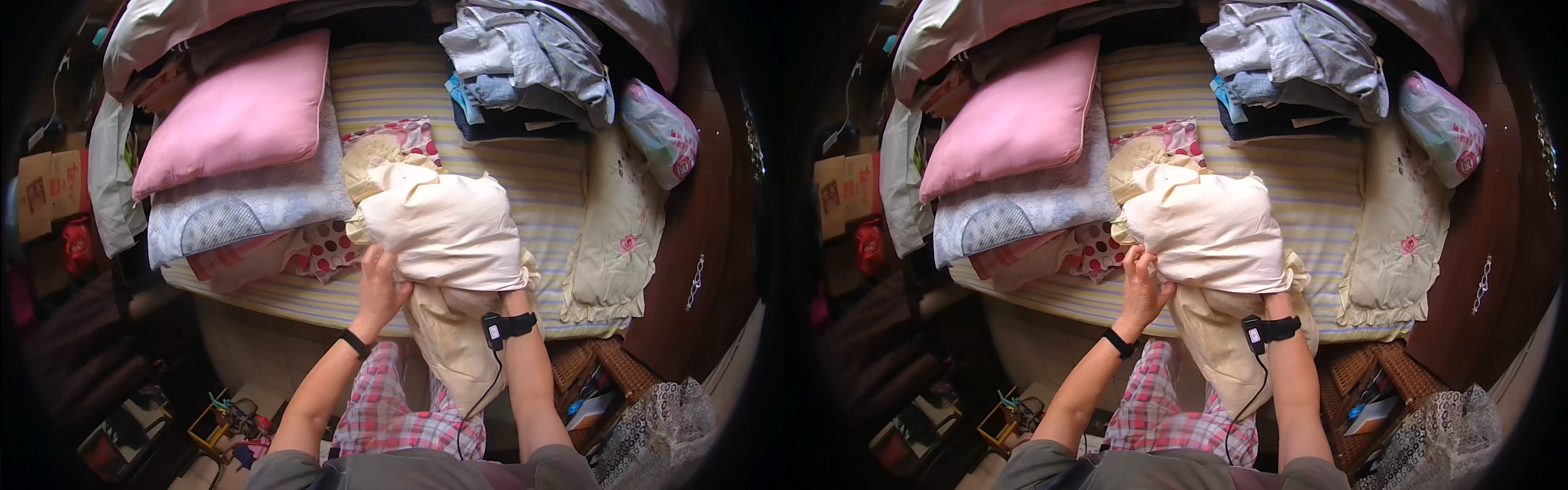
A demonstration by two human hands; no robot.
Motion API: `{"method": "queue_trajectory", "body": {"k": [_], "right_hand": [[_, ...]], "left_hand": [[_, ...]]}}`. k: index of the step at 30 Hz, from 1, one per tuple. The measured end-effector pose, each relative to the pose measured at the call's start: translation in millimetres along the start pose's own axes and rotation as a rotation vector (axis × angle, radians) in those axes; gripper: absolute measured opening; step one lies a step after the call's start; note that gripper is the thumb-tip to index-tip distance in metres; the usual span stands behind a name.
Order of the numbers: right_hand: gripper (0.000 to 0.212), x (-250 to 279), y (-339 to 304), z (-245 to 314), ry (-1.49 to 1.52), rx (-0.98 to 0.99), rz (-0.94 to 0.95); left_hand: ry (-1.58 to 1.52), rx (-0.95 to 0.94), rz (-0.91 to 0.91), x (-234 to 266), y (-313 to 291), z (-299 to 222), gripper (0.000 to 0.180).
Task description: The person moves folded blankets and pillows on a bed, then pulls a cream-colored pillowcase over a pillow by hand and places it against the headboard.
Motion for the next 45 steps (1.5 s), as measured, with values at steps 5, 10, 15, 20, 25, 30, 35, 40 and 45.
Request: {"method": "queue_trajectory", "body": {"k": [5, 10, 15, 20, 25, 30, 35, 40, 45], "right_hand": [[0.051, 27.0, -3.4, 3.5, 0.009, -0.003, -0.077], [0.049, 47.3, 6.6, 14.1, 0.01, 0.036, -0.143], [0.047, 39.3, 27.4, 28.4, -0.027, 0.143, -0.178], [0.045, 12.7, 29.3, 27.5, -0.285, 0.423, -0.192], [0.038, -43.6, -24.9, 38.8, -1.078, 0.872, -0.126], [0.025, -67.8, 3.4, 88.5, -0.796, 0.571, -0.04], [0.032, -58.7, 7.5, 88.9, -0.655, 0.326, 0.239], [0.038, -50.2, -8.3, 98.9, -0.535, 0.435, 0.287], [0.034, -37.1, -0.6, 76.9, -0.331, 0.289, 0.276]], "left_hand": [[-0.075, -0.13, -0.109, -0.8, 20.9, -13.8, 0.034], [-0.146, -0.062, 0.108, -21.6, 22.6, 5.4, 0.037], [-0.147, 0.071, -0.115, -31.2, 51.4, 28.5, 0.054], [-0.347, 0.146, 0.086, -60.1, 44.1, 39.7, 0.044], [-0.28, -0.016, -0.078, -51.9, 61.4, 21.0, 0.035], [-0.381, -0.009, -0.087, -50.3, 65.2, 2.9, 0.019], [-0.381, -0.138, -0.151, -34.7, 67.4, -27.2, 0.015], [-0.409, -0.146, 0.003, -27.8, 58.5, -54.0, 0.019], [-0.378, -0.184, 0.078, -19.4, 55.9, -70.7, 0.02]]}}
Point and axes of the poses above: each hand's wrist, its own y-axis towards the middle knuckle, its own x-axis out of the back of the hand, z = x × y, the point moved 5 cm from there along y, towards the middle knuckle, and after that the axes turned 9 degrees about -y, right-handed, at the moved point
